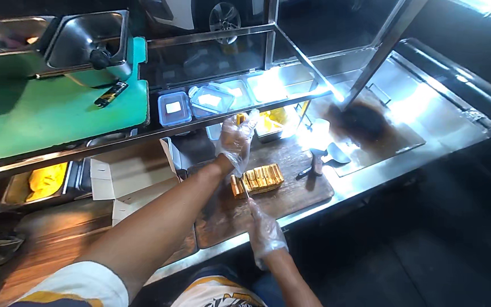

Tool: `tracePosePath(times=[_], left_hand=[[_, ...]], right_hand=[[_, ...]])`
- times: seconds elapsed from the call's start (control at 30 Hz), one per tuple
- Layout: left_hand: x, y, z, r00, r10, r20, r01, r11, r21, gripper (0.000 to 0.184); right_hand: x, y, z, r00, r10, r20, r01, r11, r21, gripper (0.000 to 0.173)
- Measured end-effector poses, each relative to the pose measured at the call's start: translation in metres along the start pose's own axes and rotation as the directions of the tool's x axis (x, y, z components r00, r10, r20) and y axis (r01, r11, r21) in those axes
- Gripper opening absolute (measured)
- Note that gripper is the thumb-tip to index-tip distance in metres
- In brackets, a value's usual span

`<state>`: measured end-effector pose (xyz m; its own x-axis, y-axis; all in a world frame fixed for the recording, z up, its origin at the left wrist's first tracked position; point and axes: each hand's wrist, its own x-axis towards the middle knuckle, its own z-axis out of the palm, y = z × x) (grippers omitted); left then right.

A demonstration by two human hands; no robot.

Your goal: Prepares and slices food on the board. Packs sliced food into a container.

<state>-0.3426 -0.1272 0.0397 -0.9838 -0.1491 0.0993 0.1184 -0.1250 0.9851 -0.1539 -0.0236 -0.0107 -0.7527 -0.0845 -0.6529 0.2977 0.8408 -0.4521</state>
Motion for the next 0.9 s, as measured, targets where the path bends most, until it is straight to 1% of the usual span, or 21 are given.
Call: tracePosePath(times=[0.03, 0.1, 0.17, 0.23, 0.27, 0.33, 0.4, 0.43, 0.47, 0.57, 0.63, 0.67, 0.8, 0.83, 0.9], left_hand=[[0.001, -0.007, -0.001, 1.0, 0.026, -0.006, -0.026, 0.998, 0.049, 0.022], [0.004, -0.018, -0.004, 0.998, 0.065, -0.02, -0.062, 0.992, 0.114, 0.02], [0.001, -0.026, -0.009, 0.998, 0.044, -0.046, -0.038, 0.991, 0.13, 0.015], [0.001, -0.031, -0.013, 0.997, 0.02, -0.074, -0.011, 0.992, 0.122, 0.013], [0.0, -0.032, -0.014, 0.997, 0.011, -0.078, -0.001, 0.992, 0.128, 0.012], [-0.001, -0.033, -0.013, 0.997, 0.018, -0.08, -0.006, 0.99, 0.139, 0.012], [-0.005, -0.031, -0.01, 0.997, 0.012, -0.081, -0.003, 0.993, 0.115, 0.01], [-0.007, -0.03, -0.01, 0.996, 0.01, -0.088, -0.001, 0.994, 0.106, 0.009], [-0.006, -0.029, -0.011, 0.996, 0.015, -0.093, -0.006, 0.995, 0.101, 0.01], [-0.004, -0.032, -0.016, 0.995, 0.03, -0.094, -0.026, 0.998, 0.052, 0.014], [-0.003, -0.031, -0.019, 0.994, 0.036, -0.108, -0.03, 0.998, 0.053, 0.013], [-0.005, -0.03, -0.02, 0.993, 0.033, -0.114, -0.028, 0.999, 0.043, 0.012], [-0.013, -0.028, -0.014, 0.994, 0.025, -0.106, -0.022, 0.999, 0.032, 0.006], [-0.016, -0.028, -0.013, 0.994, 0.034, -0.105, -0.031, 0.999, 0.037, 0.006], [-0.016, -0.027, -0.013, 0.994, 0.051, -0.093, -0.048, 0.998, 0.037, 0.008]], right_hand=[[0.005, -0.004, 0.0, 1.0, 0.009, -0.003, -0.009, 1.0, -0.01, 0.063], [-0.008, 0.003, 0.005, 0.999, 0.033, -0.005, -0.033, 0.999, -0.027, 0.06], [-0.035, 0.017, 0.014, 0.998, 0.064, -0.012, -0.065, 0.996, -0.056, 0.057], [-0.041, 0.021, 0.019, 0.996, 0.089, -0.017, -0.089, 0.994, -0.064, 0.056], [-0.032, 0.017, 0.021, 0.997, 0.072, -0.028, -0.074, 0.995, -0.063, 0.057], [0.008, 0.001, 0.017, 0.999, 0.032, -0.02, -0.033, 0.998, -0.056, 0.06], [0.043, -0.01, 0.019, 0.999, 0.029, -0.018, -0.03, 0.997, -0.064, 0.059], [0.047, -0.01, 0.022, 0.999, 0.03, -0.017, -0.031, 0.997, -0.066, 0.06], [0.039, -0.006, 0.024, 0.999, 0.025, -0.023, -0.026, 0.997, -0.068, 0.059], [-0.018, 0.022, 0.039, 0.997, 0.063, -0.04, -0.066, 0.993, -0.094, 0.058], [-0.032, 0.029, 0.049, 0.995, 0.085, -0.051, -0.09, 0.991, -0.102, 0.058], [-0.024, 0.025, 0.052, 0.995, 0.078, -0.055, -0.083, 0.992, -0.097, 0.058], [0.052, -0.005, 0.042, 0.998, 0.048, -0.033, -0.052, 0.99, -0.131, 0.056], [0.057, -0.005, 0.045, 0.998, 0.047, -0.035, -0.051, 0.989, -0.138, 0.057], [0.038, 0.013, 0.056, 0.998, 0.034, -0.044, -0.039, 0.99, -0.134, 0.061]])
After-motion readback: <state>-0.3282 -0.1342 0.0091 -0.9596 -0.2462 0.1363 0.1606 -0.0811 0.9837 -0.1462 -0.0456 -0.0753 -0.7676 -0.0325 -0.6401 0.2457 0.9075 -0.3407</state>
